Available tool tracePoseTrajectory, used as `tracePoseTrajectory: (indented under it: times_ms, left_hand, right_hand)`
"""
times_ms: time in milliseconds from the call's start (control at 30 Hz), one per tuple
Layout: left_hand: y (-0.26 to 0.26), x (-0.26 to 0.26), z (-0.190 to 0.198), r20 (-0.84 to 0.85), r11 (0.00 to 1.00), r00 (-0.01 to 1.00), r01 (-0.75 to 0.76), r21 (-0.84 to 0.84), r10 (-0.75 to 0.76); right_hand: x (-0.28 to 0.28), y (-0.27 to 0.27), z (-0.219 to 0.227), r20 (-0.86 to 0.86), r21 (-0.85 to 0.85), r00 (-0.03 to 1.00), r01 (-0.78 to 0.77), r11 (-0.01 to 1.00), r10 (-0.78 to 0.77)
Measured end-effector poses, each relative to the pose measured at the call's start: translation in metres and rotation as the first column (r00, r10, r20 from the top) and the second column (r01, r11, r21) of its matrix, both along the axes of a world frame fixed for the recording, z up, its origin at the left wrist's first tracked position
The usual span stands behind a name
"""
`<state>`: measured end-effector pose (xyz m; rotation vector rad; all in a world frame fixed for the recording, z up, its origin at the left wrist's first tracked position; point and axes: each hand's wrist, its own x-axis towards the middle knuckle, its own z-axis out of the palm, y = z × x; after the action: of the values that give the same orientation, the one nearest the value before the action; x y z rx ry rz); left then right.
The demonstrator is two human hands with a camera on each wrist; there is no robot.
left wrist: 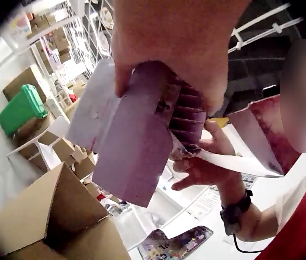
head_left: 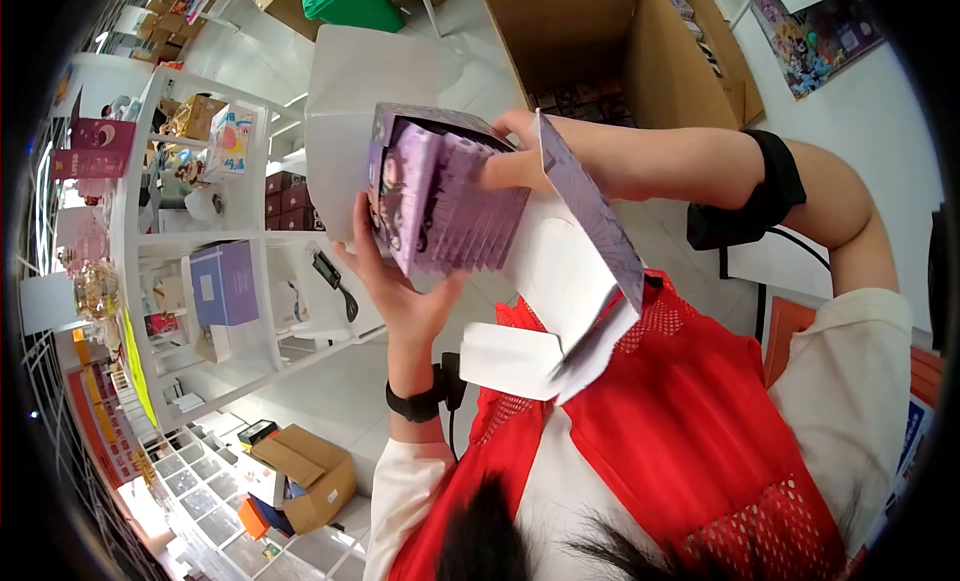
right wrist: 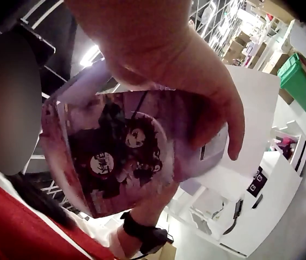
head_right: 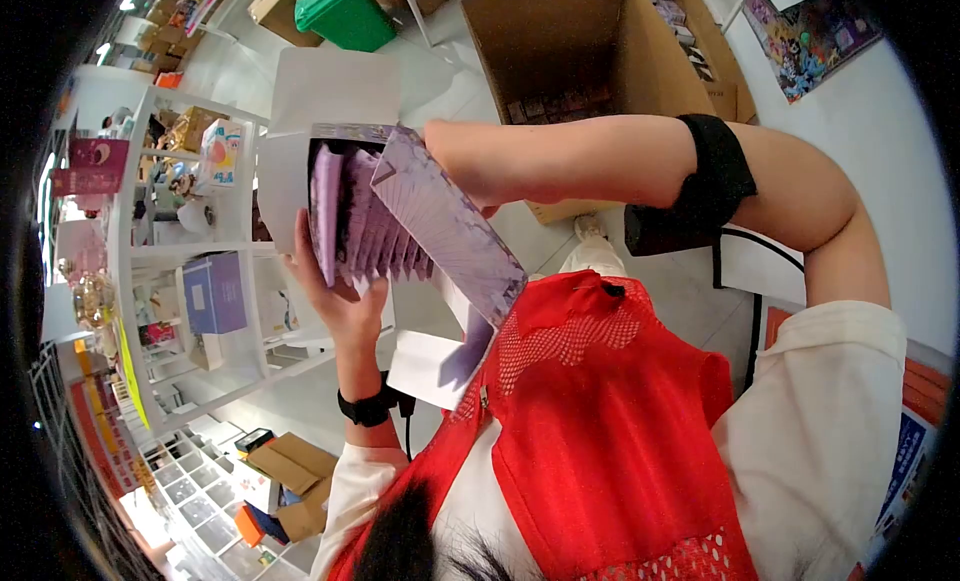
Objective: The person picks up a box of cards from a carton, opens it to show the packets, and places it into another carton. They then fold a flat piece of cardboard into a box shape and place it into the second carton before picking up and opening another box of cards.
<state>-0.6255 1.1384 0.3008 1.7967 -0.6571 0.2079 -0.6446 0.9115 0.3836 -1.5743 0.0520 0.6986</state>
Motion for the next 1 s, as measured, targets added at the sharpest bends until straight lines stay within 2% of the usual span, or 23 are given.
tracePoseTrajectory:
  times_ms: [33,133,233,267,400,500,533,633,667,767,800,867,967,1000]
  left_hand:
    - [0.001,0.001,0.001,0.008,1.0,1.0,0.018,0.024,-0.018]
    - [0.003,-0.001,0.007,0.029,0.993,0.999,0.024,0.119,-0.028]
    - [0.002,0.0,0.008,-0.03,0.996,0.999,0.022,0.082,-0.019]
    - [0.0,0.0,0.003,-0.116,1.0,0.993,0.017,-0.021,-0.02]
    - [0.0,-0.001,0.002,-0.1,0.998,0.995,0.022,0.055,-0.016]
    - [0.0,0.0,0.0,-0.202,0.958,0.977,0.01,-0.285,-0.07]
    - [0.005,0.002,-0.004,-0.216,0.962,0.976,-0.076,-0.262,0.018]
    - [0.013,0.003,-0.012,-0.432,0.924,0.89,-0.279,-0.261,0.147]
    - [0.015,0.003,-0.019,-0.463,0.893,0.885,-0.239,-0.382,0.039]
    - [0.012,-0.001,-0.023,-0.553,0.757,0.785,-0.176,-0.63,-0.278]
    - [0.011,-0.002,-0.024,-0.587,0.754,0.733,-0.158,-0.637,-0.342]
    - [0.016,-0.006,-0.04,-0.463,0.616,0.678,-0.018,-0.788,-0.572]
    - [0.028,-0.02,-0.061,-0.382,0.509,0.579,0.068,-0.858,-0.721]
    - [0.033,-0.025,-0.065,-0.37,0.493,0.554,0.087,-0.865,-0.746]
  right_hand:
    - [-0.001,-0.001,0.002,-0.054,0.008,0.998,-0.018,1.0,0.019]
    - [-0.006,0.001,-0.012,0.078,-0.007,0.996,-0.041,0.999,0.042]
    - [-0.01,0.008,-0.043,0.254,0.067,0.956,0.136,0.988,-0.149]
    - [-0.007,0.006,-0.047,0.153,0.136,0.982,0.092,0.986,-0.113]
    - [-0.003,0.002,-0.053,0.152,0.218,0.982,0.074,0.973,-0.108]
    - [0.003,-0.006,-0.077,0.208,0.186,0.976,0.019,0.982,-0.059]
    - [0.001,-0.005,-0.071,0.202,0.119,0.978,0.028,0.992,-0.052]
    - [0.002,-0.011,-0.082,0.137,0.248,0.991,-0.032,0.968,-0.002]
    - [0.002,-0.012,-0.08,0.154,0.24,0.988,-0.066,0.969,0.029]
    - [0.002,-0.009,-0.085,0.08,0.287,0.99,-0.138,0.948,0.12]
    - [0.006,-0.01,-0.082,-0.007,0.302,0.981,-0.183,0.935,0.194]
    - [0.014,-0.012,-0.071,-0.177,0.343,0.926,-0.26,0.903,0.334]
    - [0.018,-0.008,-0.079,-0.317,0.401,0.818,-0.343,0.849,0.48]
    - [0.017,-0.006,-0.087,-0.276,0.415,0.811,-0.384,0.825,0.516]
